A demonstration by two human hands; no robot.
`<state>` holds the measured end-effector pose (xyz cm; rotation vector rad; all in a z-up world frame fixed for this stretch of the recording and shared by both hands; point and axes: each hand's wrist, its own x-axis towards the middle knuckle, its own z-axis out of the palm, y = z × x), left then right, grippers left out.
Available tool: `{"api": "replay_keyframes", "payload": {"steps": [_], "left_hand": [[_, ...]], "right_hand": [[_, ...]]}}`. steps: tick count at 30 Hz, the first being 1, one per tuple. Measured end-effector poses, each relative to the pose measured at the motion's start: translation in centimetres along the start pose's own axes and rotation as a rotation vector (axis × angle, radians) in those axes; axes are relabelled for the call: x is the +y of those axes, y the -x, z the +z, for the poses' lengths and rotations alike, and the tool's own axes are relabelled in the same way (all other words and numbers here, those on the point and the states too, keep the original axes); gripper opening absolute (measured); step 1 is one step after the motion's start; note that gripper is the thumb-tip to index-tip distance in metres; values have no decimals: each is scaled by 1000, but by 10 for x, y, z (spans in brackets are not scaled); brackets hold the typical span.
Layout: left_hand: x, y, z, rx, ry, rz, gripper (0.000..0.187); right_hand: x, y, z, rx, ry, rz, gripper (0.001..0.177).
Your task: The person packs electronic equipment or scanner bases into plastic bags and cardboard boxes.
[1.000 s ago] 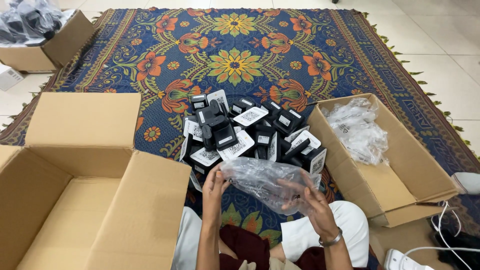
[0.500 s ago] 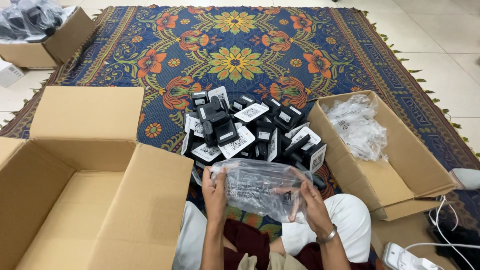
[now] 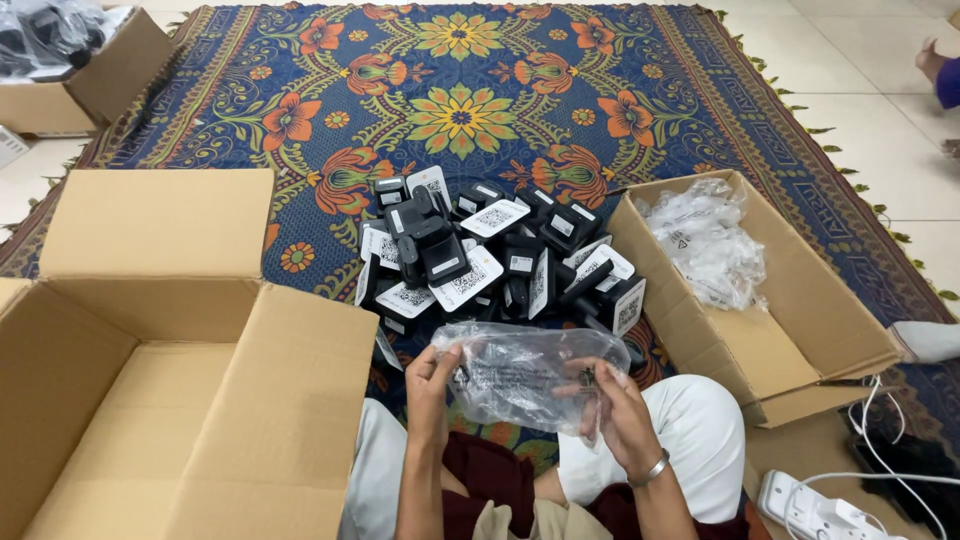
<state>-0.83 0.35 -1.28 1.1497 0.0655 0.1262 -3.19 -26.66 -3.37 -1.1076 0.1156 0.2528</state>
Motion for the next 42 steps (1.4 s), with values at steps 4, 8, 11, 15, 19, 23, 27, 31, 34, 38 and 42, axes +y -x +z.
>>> {"api": "replay_keyframes", "payload": {"steps": [4, 8, 11, 15, 19, 23, 27, 31, 34, 38, 42], "left_hand": [[-5, -1, 10, 124, 65, -3, 16], [-26, -3, 1, 285, -257, 176, 30], [-19, -3, 3, 333, -463, 171, 34], [5, -3, 8, 281, -736, 96, 34], [0, -9, -3, 212, -794, 82, 38], [-8, -19, -3, 282, -1122, 143, 43], [1, -17, 23, 330, -1382, 648, 71], [-14, -2, 73, -57, -1115, 416, 79], [-23, 10, 96, -201, -1040, 357, 67], [-65, 7, 90, -241, -1059, 243, 40], [-56, 0, 89, -164, -1015, 252, 28]], "right_hand": [[5, 1, -1, -68, -135, -21, 46], [-56, 31, 77, 269, -313, 116, 47], [-26, 20, 44, 63, 11, -12, 67], [2, 7, 9, -23, 232, -185, 65], [2, 2, -7, 45, 154, -233, 64], [-17, 4, 9, -16, 297, -131, 79], [-11, -9, 9, -173, 267, 14, 105], [13, -21, 10, -173, 294, 79, 114], [39, -32, -9, -166, 309, -62, 112], [24, -30, -12, -139, 227, 83, 108], [105, -68, -120, 506, 45, -113, 102]]}}
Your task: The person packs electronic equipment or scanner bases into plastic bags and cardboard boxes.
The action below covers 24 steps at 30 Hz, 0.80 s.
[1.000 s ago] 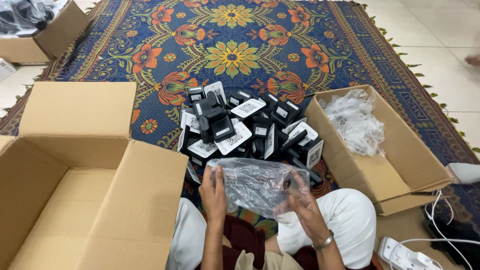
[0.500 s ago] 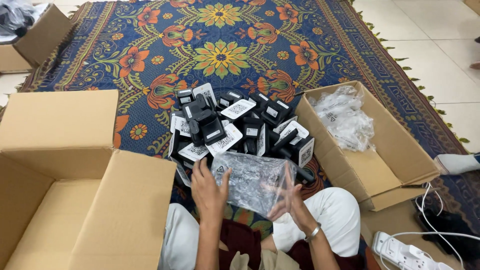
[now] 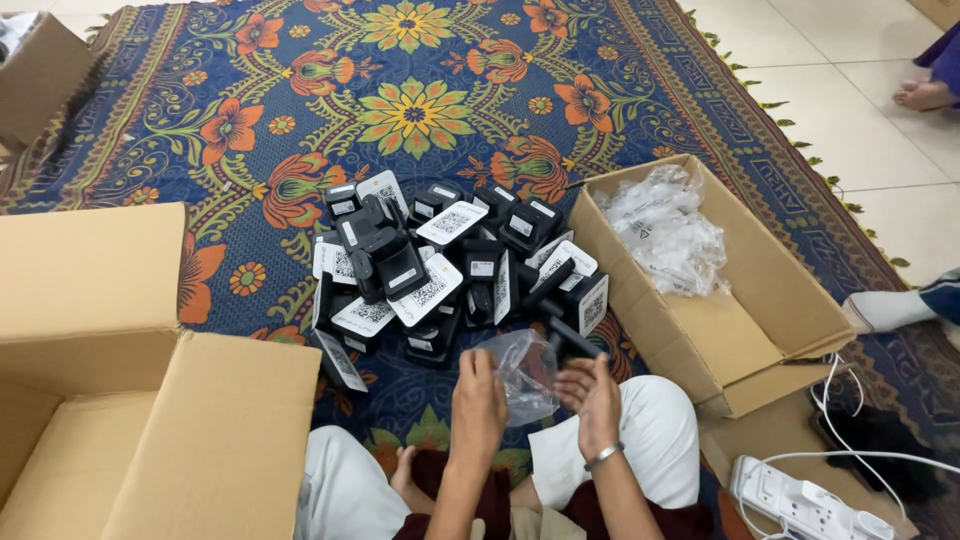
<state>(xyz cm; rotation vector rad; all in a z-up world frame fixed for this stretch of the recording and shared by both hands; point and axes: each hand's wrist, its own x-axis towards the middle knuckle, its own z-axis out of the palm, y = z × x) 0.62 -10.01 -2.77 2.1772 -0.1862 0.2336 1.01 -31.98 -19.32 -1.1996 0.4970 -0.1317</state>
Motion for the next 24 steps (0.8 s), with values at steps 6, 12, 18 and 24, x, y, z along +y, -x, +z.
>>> {"api": "replay_keyframes", "payload": {"steps": [6, 12, 18, 24], "left_hand": [[10, -7, -2, 85, -15, 126, 21], [5, -6, -5, 118, -152, 202, 24], [13, -17, -22, 161, -187, 9, 23], [0, -14, -18, 226, -300, -80, 26]], "right_hand": [[-38, -58, 7, 375, -869, 738, 90], [113, -214, -110, 305, -890, 759, 46], [45, -89, -43, 149, -648, 538, 28], [-28, 20, -21, 97, -183, 358, 40]]}}
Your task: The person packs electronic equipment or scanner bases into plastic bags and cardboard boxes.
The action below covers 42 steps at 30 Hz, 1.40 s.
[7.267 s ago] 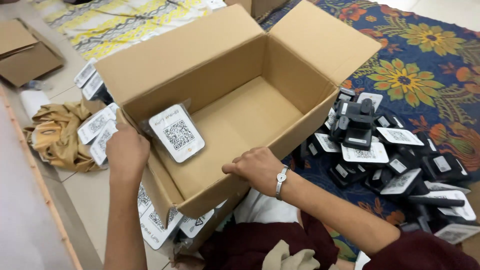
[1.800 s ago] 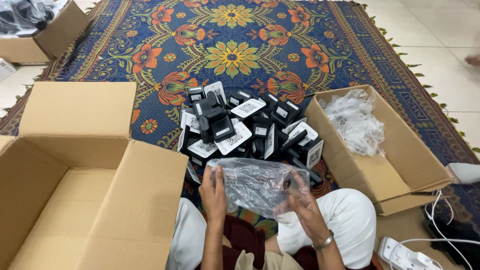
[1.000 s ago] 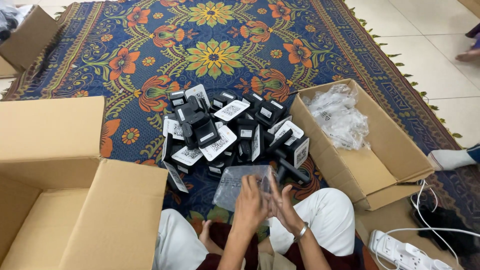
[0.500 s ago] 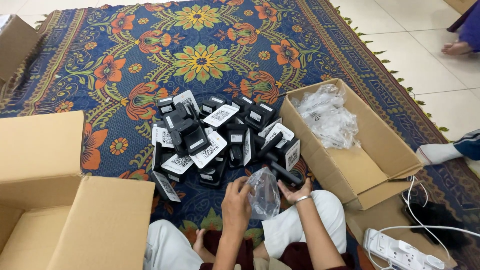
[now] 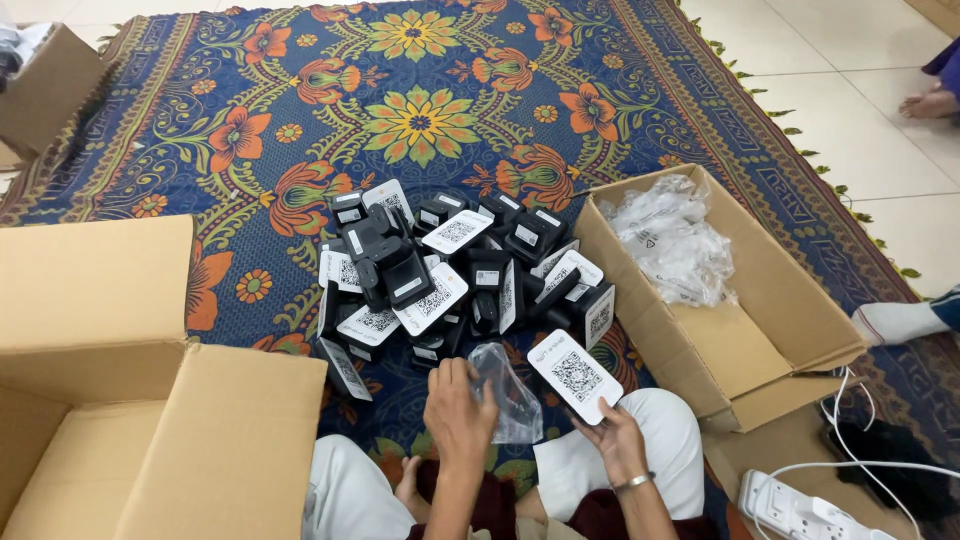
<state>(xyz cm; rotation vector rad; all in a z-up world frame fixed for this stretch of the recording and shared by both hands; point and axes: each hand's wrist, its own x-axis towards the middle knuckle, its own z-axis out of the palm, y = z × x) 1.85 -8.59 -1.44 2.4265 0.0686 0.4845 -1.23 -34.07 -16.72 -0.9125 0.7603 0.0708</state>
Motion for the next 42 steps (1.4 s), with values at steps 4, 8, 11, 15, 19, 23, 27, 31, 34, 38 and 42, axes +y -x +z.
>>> {"api": "replay_keyframes", "payload": {"steps": [4, 8, 11, 15, 19, 23, 27, 31, 34, 38, 42], "left_hand": [[-7, 5, 0, -20, 3, -41, 15], [-10, 9, -7, -11, 91, 33, 21], [-11, 10, -15, -40, 160, 91, 34], [-10, 11, -32, -122, 311, 123, 54], [-10, 9, -44, -208, 408, 75, 65], [-24, 14, -34, -274, 353, 51, 70], [-18, 17, -37, -305, 270, 60, 70], [-21, 11, -37, -322, 226, 83, 76], [-17, 8, -43, -360, 190, 168, 82], [-15, 13, -31, -409, 73, 283, 83], [-21, 20, -8, -315, -25, 369, 79]], "right_hand": [[-32, 36, 11, -47, 111, -185, 43], [-50, 60, 31, -174, -69, -319, 48], [-49, 75, 53, -221, -158, -238, 45], [-29, 73, 72, -233, -137, -304, 39], [-1, 55, 69, -149, -19, -363, 46], [2, 64, 77, -51, 223, -309, 49], [5, 54, 70, -32, 267, -328, 51], [-6, 57, 70, -116, 332, -307, 52], [0, 46, 60, -244, 393, -315, 50], [9, 39, 62, -84, 322, -328, 52], [-8, 70, 83, 23, 333, -288, 49]]}}
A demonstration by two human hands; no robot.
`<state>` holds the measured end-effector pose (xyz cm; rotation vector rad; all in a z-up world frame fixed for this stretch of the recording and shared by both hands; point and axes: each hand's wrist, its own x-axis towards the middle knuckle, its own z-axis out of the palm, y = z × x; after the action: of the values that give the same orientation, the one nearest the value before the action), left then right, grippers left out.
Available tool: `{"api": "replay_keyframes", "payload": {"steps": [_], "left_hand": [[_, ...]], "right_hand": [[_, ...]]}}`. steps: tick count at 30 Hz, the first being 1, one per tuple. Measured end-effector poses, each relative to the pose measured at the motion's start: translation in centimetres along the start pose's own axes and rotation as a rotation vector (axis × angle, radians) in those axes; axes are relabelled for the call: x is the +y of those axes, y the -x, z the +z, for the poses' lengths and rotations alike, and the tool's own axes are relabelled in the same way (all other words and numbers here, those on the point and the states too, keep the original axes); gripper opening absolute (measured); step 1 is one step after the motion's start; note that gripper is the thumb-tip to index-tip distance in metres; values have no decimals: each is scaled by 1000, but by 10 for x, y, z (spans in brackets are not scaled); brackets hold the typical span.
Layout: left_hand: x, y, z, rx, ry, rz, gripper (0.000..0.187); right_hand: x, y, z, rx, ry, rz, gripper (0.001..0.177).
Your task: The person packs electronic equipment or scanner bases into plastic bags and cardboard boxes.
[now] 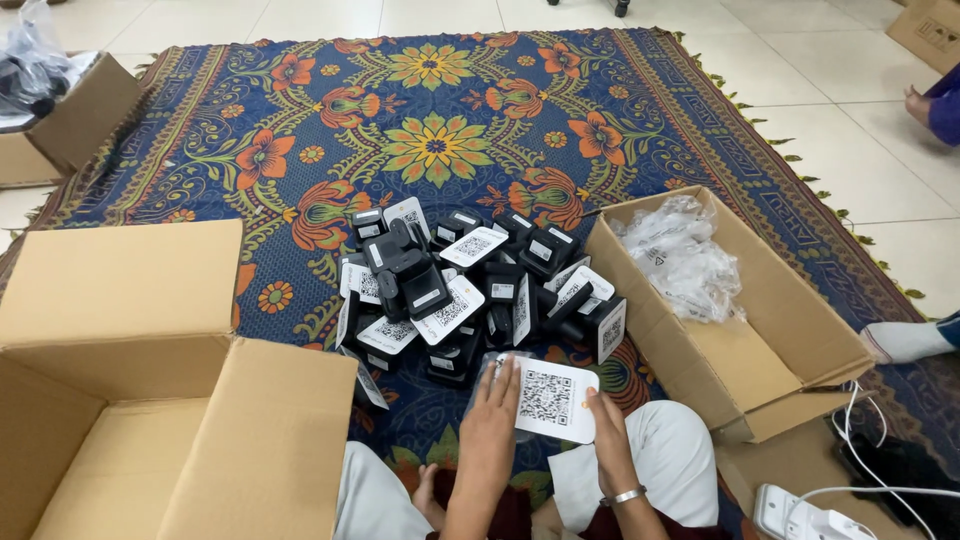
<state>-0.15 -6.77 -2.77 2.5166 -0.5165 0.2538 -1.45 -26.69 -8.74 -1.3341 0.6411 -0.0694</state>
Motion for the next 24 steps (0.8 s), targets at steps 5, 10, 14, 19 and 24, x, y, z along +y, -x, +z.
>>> {"api": "replay_keyframes", "payload": {"steps": [5, 10, 14, 19, 24], "left_hand": [[-3, -3, 5, 56, -84, 1, 85], [10, -2, 4, 3, -14, -17, 86], [43, 0, -9, -50, 173, 50, 87], [64, 3, -4, -60, 285, 180, 87], [71, 7, -8, -112, 386, 100, 86]], "right_hand": [[-26, 22, 7, -248, -63, 60, 43], [-19, 21, 10, -282, -24, 96, 42], [-16, 22, 10, -360, -188, 115, 41], [0, 13, 8, -313, -88, 191, 44], [35, -14, 3, -243, -150, 169, 39]]}}
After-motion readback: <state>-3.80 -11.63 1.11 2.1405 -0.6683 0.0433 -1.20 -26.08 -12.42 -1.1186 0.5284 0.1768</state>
